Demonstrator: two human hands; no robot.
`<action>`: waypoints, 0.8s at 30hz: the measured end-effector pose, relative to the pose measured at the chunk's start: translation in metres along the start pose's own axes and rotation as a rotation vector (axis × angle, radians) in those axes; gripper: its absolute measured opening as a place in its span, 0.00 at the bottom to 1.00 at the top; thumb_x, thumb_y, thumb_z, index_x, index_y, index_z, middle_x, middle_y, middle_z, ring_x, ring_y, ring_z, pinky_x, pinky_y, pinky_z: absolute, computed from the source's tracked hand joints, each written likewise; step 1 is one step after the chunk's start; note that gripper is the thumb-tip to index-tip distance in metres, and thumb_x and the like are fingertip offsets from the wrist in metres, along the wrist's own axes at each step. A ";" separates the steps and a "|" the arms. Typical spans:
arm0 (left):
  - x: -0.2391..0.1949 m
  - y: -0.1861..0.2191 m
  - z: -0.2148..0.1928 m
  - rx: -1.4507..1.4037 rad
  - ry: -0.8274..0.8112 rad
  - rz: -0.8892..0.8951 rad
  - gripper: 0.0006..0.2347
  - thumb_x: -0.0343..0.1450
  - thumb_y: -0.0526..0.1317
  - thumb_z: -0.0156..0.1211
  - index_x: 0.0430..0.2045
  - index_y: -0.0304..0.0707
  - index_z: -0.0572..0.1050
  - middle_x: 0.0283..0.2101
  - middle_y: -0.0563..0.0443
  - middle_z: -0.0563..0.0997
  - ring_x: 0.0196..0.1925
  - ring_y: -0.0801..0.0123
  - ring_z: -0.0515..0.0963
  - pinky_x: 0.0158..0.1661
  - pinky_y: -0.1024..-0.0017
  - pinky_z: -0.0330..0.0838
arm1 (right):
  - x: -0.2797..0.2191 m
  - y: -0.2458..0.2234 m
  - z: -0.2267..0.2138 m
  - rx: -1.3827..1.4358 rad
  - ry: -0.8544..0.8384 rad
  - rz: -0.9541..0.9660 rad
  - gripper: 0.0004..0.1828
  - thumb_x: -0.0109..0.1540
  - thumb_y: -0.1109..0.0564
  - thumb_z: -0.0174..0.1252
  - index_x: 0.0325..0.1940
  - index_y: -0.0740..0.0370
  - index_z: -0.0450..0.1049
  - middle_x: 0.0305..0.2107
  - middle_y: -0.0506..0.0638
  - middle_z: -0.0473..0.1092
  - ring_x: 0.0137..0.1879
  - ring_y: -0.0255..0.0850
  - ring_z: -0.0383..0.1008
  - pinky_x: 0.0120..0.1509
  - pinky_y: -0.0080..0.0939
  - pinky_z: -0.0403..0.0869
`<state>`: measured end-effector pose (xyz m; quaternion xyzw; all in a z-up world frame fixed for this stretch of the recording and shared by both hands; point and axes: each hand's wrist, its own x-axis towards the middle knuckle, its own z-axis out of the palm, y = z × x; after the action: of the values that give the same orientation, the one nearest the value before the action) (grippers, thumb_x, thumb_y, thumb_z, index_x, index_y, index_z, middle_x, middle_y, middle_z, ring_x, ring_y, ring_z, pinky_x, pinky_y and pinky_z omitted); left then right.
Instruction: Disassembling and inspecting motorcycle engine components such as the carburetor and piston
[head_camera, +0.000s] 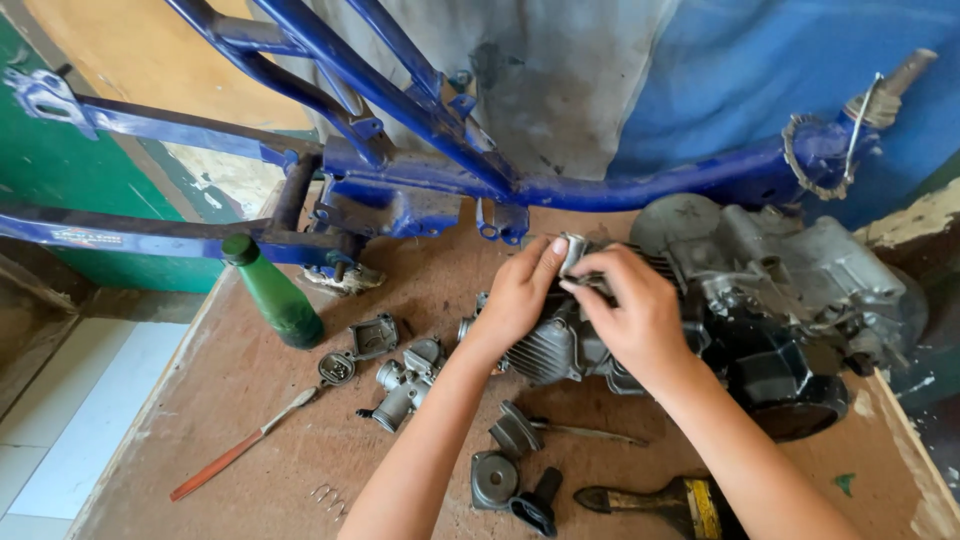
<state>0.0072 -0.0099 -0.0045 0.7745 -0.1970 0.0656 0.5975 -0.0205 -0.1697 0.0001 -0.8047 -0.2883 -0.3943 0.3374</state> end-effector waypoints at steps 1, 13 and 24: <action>-0.001 0.001 -0.002 0.000 0.000 -0.002 0.20 0.80 0.53 0.45 0.42 0.32 0.76 0.39 0.23 0.81 0.52 0.26 0.78 0.51 0.41 0.71 | 0.005 0.001 -0.003 0.001 -0.001 0.001 0.13 0.56 0.63 0.69 0.43 0.53 0.79 0.32 0.48 0.73 0.41 0.52 0.78 0.44 0.49 0.76; -0.004 0.009 -0.003 0.039 -0.014 0.042 0.19 0.80 0.52 0.45 0.39 0.32 0.76 0.37 0.22 0.80 0.49 0.26 0.78 0.47 0.40 0.72 | 0.001 0.011 -0.008 0.042 0.071 -0.060 0.06 0.61 0.64 0.65 0.42 0.59 0.79 0.38 0.51 0.73 0.43 0.51 0.77 0.48 0.48 0.75; 0.001 -0.010 -0.002 0.059 -0.043 0.053 0.18 0.81 0.49 0.43 0.47 0.35 0.77 0.39 0.23 0.81 0.51 0.27 0.79 0.49 0.41 0.73 | -0.002 0.010 -0.002 0.076 -0.024 -0.109 0.10 0.58 0.67 0.62 0.40 0.58 0.80 0.37 0.51 0.73 0.41 0.51 0.78 0.46 0.48 0.78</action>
<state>0.0123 -0.0063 -0.0127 0.7875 -0.2280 0.0705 0.5683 -0.0149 -0.1778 -0.0036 -0.7791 -0.3506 -0.3912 0.3421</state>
